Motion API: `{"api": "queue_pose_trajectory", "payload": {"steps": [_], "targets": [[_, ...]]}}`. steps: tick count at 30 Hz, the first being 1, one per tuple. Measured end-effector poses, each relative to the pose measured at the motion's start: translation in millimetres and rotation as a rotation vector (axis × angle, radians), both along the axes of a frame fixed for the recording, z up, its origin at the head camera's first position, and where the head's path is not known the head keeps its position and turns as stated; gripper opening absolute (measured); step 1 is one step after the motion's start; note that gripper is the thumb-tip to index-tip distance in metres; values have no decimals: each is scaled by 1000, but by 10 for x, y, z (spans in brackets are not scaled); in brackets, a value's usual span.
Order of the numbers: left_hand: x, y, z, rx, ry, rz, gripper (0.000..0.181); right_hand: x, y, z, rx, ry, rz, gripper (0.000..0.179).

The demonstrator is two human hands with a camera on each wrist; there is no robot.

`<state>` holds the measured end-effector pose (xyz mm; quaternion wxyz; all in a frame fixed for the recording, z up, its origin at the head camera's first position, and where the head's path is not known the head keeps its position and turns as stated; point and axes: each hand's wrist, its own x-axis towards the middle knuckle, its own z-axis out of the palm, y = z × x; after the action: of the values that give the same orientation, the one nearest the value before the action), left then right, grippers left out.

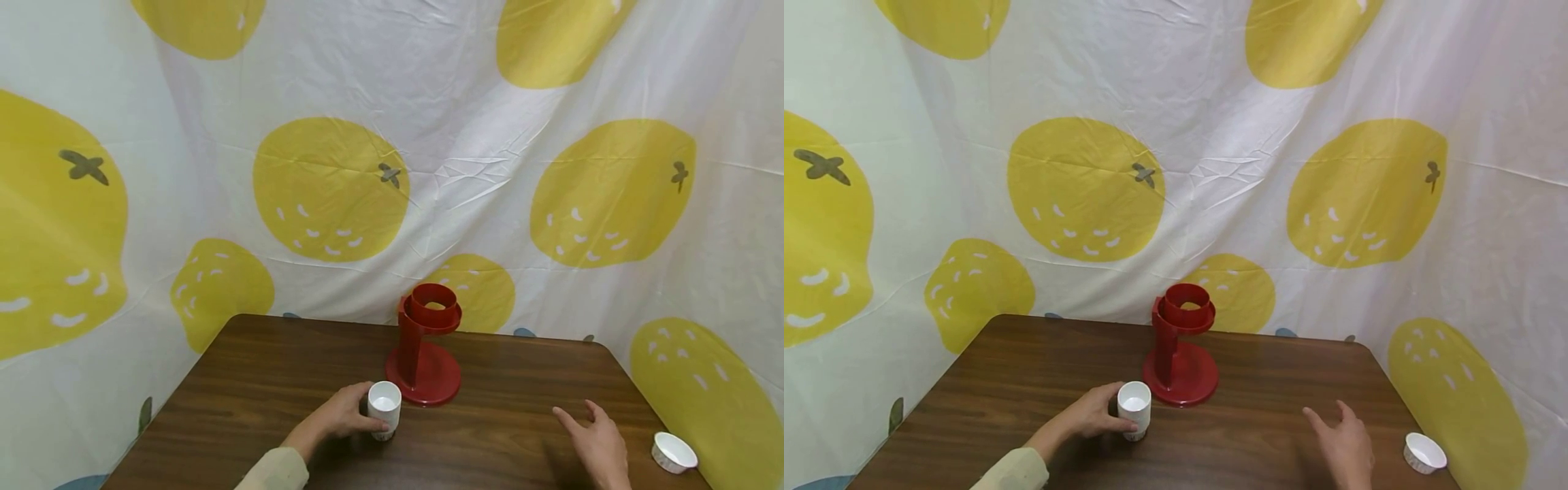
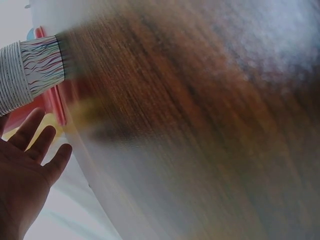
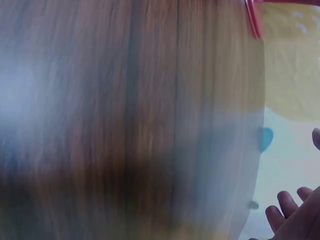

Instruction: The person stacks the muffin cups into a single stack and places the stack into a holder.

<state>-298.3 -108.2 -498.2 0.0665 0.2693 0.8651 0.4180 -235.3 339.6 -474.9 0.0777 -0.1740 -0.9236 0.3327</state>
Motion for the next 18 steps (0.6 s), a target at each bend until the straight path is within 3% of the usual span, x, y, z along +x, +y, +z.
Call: {"api": "queue_pose_trajectory", "payload": {"steps": [8,13,18], "targets": [[6,1,11,-5,-2,5,58,85,302,-56,14,-18,-203,102],[16,2,25,-6,-7,7,59,156,512,-116,-25,-9,-277,99],[22,3,38,-8,-13,8,58,232,726,-181,0,38,-349,91]]}}
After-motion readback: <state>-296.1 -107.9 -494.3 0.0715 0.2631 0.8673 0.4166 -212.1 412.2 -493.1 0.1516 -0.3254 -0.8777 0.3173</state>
